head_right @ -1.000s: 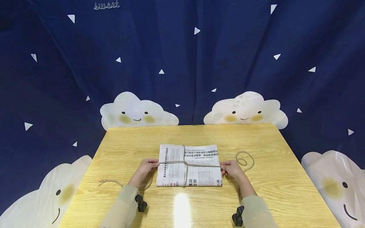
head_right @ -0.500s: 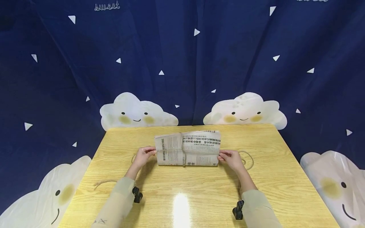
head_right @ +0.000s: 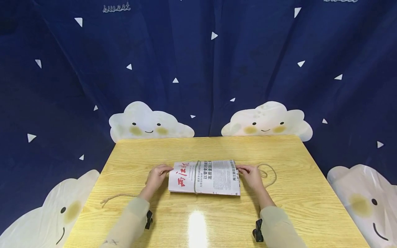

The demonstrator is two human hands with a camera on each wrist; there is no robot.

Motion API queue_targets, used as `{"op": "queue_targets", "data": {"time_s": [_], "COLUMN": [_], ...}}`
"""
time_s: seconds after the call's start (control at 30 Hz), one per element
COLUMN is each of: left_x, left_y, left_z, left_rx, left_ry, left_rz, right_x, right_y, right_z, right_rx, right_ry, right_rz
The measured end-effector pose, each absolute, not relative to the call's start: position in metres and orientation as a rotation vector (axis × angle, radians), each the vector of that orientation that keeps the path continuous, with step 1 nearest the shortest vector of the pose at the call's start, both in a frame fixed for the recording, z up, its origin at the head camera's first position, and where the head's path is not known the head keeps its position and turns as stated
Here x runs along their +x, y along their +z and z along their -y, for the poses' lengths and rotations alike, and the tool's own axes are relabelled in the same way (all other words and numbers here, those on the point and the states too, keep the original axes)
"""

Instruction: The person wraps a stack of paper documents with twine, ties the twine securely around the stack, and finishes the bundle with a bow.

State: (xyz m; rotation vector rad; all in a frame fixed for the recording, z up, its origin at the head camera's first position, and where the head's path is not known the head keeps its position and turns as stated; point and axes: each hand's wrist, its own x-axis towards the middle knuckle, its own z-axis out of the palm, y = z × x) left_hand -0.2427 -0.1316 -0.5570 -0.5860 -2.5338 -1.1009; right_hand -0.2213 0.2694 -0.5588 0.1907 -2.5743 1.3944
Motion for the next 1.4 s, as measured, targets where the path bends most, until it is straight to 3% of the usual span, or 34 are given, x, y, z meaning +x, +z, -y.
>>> {"op": "queue_targets", "data": {"time_s": [0.3, 0.57, 0.97, 1.4], "left_x": [-0.233, -0.236, -0.235, -0.246], "left_y": [-0.589, -0.59, -0.588, -0.582], "left_z": [0.128, 0.114, 0.106, 0.095], "left_rx": [-0.806, -0.632, -0.535, -0.413], "left_ry": [-0.62, -0.648, -0.506, -0.425], "left_rz": [2.571, 2.734, 2.973, 3.194], "right_x": [-0.211, -0.215, -0.217, -0.216], "right_y": [-0.581, -0.579, -0.579, -0.575], "right_z": [-0.262, -0.249, -0.241, -0.246], "right_rx": [0.242, 0.26, 0.124, 0.225], "right_ry": [0.882, 0.645, 0.671, 0.771], "right_rz": [2.792, 3.013, 3.102, 3.219]}}
